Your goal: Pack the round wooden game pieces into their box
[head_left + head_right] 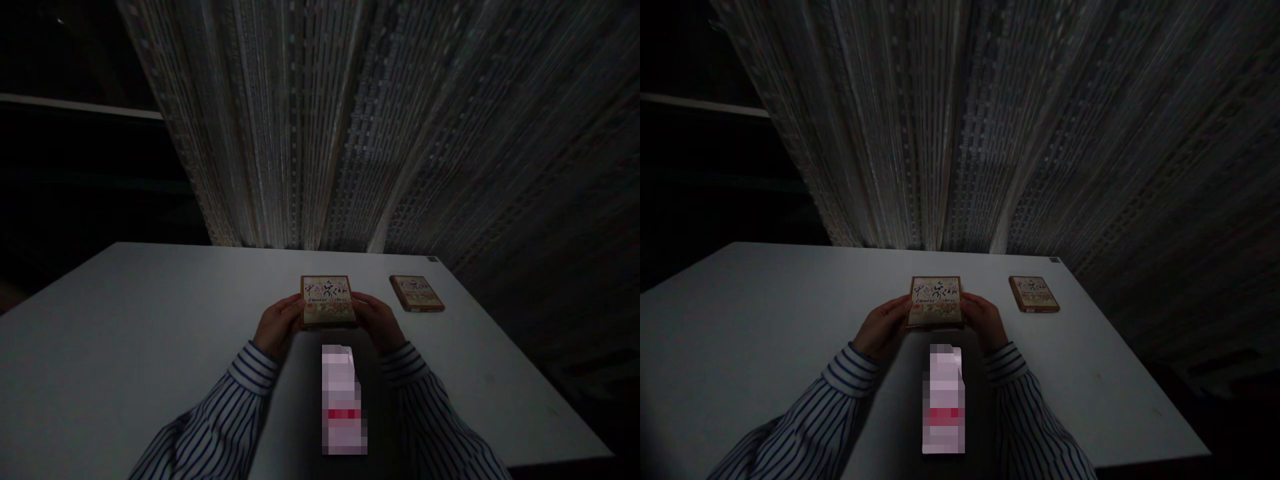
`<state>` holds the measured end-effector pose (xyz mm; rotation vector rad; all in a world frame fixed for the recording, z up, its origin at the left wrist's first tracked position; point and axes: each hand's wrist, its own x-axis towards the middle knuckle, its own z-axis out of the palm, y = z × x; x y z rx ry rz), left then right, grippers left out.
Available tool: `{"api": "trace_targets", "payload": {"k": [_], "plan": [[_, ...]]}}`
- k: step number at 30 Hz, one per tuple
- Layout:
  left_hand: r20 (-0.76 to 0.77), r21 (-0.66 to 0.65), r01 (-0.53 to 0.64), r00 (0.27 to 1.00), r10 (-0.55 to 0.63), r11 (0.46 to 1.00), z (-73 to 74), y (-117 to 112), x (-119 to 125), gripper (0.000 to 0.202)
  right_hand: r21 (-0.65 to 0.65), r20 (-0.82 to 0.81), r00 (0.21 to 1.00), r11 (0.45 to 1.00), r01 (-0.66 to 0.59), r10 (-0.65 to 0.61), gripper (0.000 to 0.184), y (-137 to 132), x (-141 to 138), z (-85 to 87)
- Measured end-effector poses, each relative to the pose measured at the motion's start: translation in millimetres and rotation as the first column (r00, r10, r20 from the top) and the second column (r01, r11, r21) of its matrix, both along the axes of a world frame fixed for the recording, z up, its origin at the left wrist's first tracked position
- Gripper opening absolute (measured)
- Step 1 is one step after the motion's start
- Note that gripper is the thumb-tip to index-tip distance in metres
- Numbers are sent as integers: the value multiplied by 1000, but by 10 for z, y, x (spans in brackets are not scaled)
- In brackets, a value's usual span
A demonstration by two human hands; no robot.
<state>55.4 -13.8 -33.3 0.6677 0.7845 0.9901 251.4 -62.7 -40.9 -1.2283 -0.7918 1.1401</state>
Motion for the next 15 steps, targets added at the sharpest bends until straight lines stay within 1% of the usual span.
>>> {"api": "trace_targets", "payload": {"k": [3,10,12,15], "plan": [[-6,-3,-10,1000,10,1000,6,-11,17,36,8,-4,999,999,43,-43,41,-27,-9,32],[-98,-12,-21,995,20,1000,38,-57,101,32,11,-32,994,995,101,-101,41,-126,36,84],[-127,-4,-43,991,42,999,31,-83,148,32,9,-32,994,994,105,-105,40,-170,74,95],[-125,7,-75,989,75,997,15,-128,227,33,3,-27,995,995,95,-95,39,-231,136,116]]}}
